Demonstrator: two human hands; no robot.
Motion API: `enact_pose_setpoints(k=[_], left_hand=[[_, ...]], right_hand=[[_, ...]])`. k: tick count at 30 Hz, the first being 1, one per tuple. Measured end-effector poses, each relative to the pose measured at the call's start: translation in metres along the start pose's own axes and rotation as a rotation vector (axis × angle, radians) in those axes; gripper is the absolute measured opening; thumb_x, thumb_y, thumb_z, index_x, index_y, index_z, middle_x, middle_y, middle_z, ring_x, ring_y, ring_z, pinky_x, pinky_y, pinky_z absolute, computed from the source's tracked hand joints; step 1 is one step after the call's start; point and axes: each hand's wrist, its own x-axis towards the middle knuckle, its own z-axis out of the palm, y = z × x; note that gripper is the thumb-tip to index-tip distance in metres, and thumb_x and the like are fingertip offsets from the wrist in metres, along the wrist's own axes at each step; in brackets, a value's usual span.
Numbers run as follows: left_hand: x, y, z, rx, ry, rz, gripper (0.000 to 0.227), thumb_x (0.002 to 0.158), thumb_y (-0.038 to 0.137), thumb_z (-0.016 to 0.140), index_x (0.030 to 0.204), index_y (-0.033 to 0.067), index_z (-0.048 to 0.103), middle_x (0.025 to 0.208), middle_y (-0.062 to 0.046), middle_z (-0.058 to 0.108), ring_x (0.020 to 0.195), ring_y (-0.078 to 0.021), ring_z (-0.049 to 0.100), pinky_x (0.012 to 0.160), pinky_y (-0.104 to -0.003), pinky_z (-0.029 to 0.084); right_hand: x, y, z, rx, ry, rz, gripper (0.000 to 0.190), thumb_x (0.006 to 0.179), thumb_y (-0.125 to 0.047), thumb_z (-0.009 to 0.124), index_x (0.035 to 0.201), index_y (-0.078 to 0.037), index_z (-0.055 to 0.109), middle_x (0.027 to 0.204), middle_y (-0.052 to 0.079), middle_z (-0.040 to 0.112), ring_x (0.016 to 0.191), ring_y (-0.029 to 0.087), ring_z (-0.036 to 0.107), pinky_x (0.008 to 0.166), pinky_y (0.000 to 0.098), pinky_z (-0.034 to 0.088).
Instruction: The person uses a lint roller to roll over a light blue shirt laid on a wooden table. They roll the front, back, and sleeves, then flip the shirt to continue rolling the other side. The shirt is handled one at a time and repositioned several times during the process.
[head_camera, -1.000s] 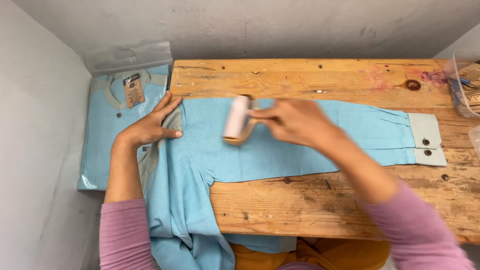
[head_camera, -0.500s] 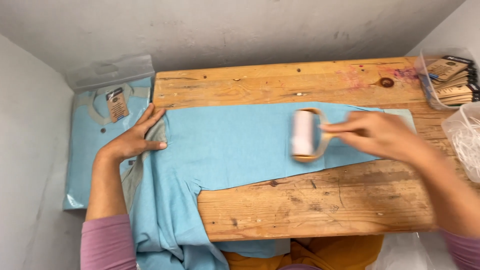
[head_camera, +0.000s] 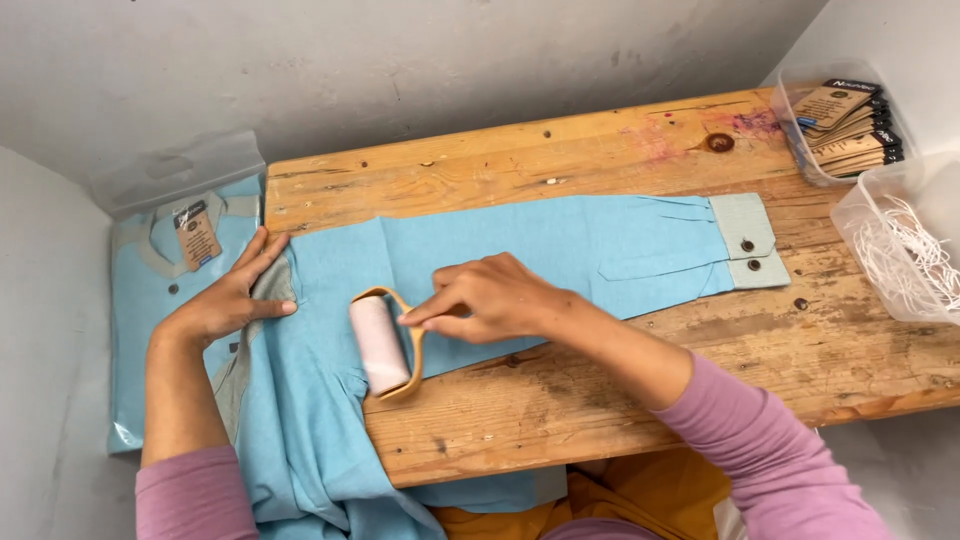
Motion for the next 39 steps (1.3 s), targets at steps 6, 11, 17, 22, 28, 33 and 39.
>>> enact_pose_setpoints(k=[6,11,17,22,28,33,39], left_hand=[[-0.003,0.002,-0.001,0.033,-0.001,-0.011,0.100,0.083,0.014,0.071,0.161,0.0447,0.017,0.175,0.025,-0.010,0.161,-0.0102,0.003,0.129,-0.038,0.017],[-0.003,0.004,-0.001,0.026,-0.005,-0.027,0.100,0.081,0.017,0.071,0.161,0.0444,0.017,0.175,0.025,-0.009,0.162,-0.0093,0.001,0.129,-0.039,0.016],[-0.013,0.022,0.004,-0.006,0.028,-0.099,0.097,0.084,0.011,0.068,0.161,0.0446,0.020,0.174,0.030,-0.006,0.162,-0.0060,0.004,0.129,-0.039,0.018],[-0.015,0.022,0.006,-0.021,0.048,-0.099,0.096,0.084,0.010,0.067,0.161,0.0410,0.021,0.174,0.030,-0.004,0.161,-0.0031,0.004,0.129,-0.037,0.017],[-0.021,0.027,0.007,-0.031,0.048,-0.123,0.094,0.085,0.011,0.066,0.162,0.0414,0.021,0.174,0.031,-0.003,0.161,-0.0041,0.005,0.129,-0.038,0.019],[-0.022,0.034,0.010,-0.002,0.067,-0.150,0.093,0.088,0.009,0.066,0.162,0.0418,0.020,0.174,0.030,-0.004,0.161,-0.0027,0.004,0.129,-0.039,0.019],[-0.033,0.047,0.023,-0.009,0.204,-0.202,0.112,0.083,0.016,0.072,0.166,0.0412,0.002,0.168,-0.009,0.020,0.157,-0.0250,0.021,0.125,-0.050,0.027]], right_hand=[[-0.124,0.085,-0.066,0.006,-0.007,0.294,0.031,0.096,-0.040,0.064,0.123,-0.048,0.076,0.073,-0.009,0.052,0.062,0.010,0.043,0.055,0.0271,0.032],[-0.256,0.116,-0.132,0.015,0.061,0.690,0.037,0.090,-0.038,0.066,0.125,-0.038,0.079,0.105,0.010,0.051,0.098,0.028,0.047,0.087,0.0430,0.037],[-0.193,0.044,-0.103,-0.168,0.076,0.972,0.050,0.104,-0.038,0.043,0.152,-0.046,0.052,0.105,0.003,0.061,0.076,0.019,0.059,0.068,0.0315,0.051],[-0.128,0.047,-0.062,-0.257,0.113,0.923,0.053,0.109,-0.032,0.030,0.162,-0.029,0.032,0.120,0.013,0.056,0.065,0.030,0.064,0.059,0.0453,0.059],[-0.218,0.020,-0.042,-0.568,0.282,0.730,0.049,0.106,-0.028,0.045,0.154,-0.029,0.046,0.105,0.008,0.062,0.047,0.031,0.057,0.036,0.0441,0.055],[-0.322,-0.018,-0.046,-0.482,0.173,0.990,0.054,0.095,-0.042,0.050,0.148,-0.056,0.049,0.105,-0.016,0.065,0.090,0.011,0.070,0.067,0.0378,0.063],[-0.364,0.056,-0.096,-0.560,0.763,0.755,0.057,0.103,-0.006,0.065,0.160,-0.004,0.058,0.130,0.027,0.065,0.112,0.046,0.062,0.099,0.0526,0.046]])
